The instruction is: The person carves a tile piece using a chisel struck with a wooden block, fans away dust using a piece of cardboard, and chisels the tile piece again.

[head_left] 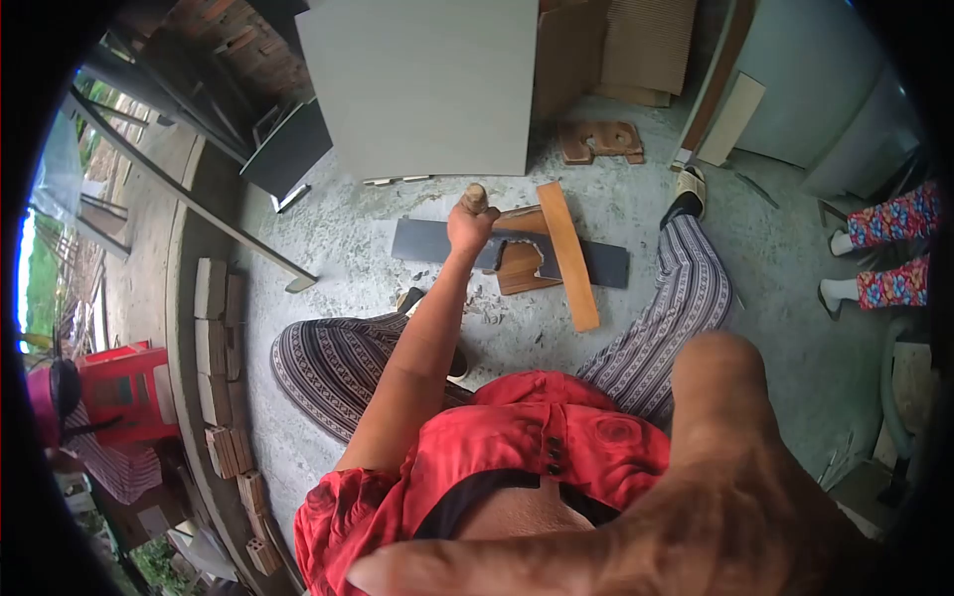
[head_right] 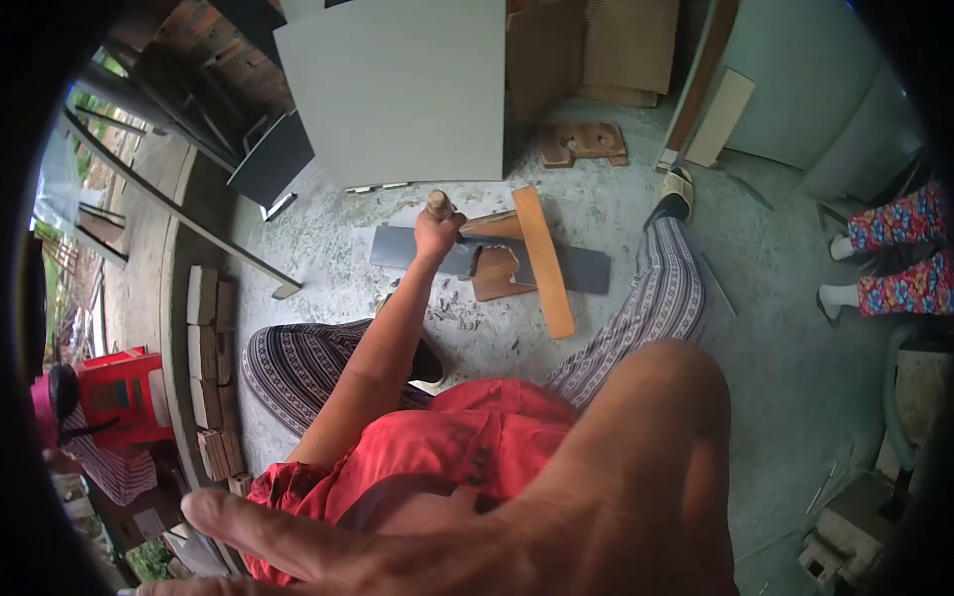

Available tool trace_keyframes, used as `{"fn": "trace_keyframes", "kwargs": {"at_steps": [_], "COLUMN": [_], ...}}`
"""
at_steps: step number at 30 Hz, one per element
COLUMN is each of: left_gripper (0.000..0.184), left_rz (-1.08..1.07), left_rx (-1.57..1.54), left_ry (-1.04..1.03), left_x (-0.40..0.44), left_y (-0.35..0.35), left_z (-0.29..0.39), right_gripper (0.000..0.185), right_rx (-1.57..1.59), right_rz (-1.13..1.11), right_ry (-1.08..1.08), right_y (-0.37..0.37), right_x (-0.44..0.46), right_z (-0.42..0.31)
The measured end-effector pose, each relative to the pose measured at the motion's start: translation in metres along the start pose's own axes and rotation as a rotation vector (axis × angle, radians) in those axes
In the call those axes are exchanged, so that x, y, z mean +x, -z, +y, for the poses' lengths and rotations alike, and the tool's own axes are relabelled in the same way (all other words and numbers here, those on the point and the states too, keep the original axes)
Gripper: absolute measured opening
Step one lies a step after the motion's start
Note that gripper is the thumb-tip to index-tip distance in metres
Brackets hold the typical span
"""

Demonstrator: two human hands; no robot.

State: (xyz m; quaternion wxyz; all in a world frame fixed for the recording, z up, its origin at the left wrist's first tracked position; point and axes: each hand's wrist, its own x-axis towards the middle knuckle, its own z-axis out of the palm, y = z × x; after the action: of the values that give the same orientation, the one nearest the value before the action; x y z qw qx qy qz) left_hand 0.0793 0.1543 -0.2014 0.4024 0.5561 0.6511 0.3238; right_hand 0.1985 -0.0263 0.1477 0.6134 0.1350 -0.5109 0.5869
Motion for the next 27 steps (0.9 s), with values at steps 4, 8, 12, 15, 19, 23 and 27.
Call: {"fn": "trace_keyframes", "kwargs": {"at_steps": [4,8,12,15,19,23,27], "left_gripper": [0.033,0.035,0.034,0.035,0.036,0.036,0.036], "left_rz": [0.025,0.042,0.041,0.053,0.054,0.038,0.063], "left_rx": [0.02,0.036,0.038,0.034,0.033,0.031,0.08], "left_ry": [0.04,0.059,0.011,0.024,0.024,0.027,0.037], "left_x": [0.001,-0.002,-0.002,-0.002,-0.002,0.0,-0.001], "left_y": [0.003,0.007,0.003,0.003,0.006,0.004,0.009], "left_z": [0.004,0.01,0.008,0.009,0.01,0.009,0.016], "right_gripper": [0.032,0.033,0.035,0.036,0.038,0.04,0.043], "right_rx": [0.029,0.066,0.101,0.133,0.192,0.361,0.709], "right_rz": [-0.015,-0.027,-0.064,-0.093,-0.154,-0.303,-0.448], "right_ry": [-0.03,-0.072,-0.101,-0.111,-0.12,-0.099,0.056], "right_y": [0.001,0.004,0.008,0.01,0.014,0.015,0.021], "right_x": [-0.006,-0.011,-0.01,-0.01,-0.008,0.005,0.016], "right_z": [-0.002,-0.007,-0.006,-0.007,-0.013,-0.033,-0.054]}}
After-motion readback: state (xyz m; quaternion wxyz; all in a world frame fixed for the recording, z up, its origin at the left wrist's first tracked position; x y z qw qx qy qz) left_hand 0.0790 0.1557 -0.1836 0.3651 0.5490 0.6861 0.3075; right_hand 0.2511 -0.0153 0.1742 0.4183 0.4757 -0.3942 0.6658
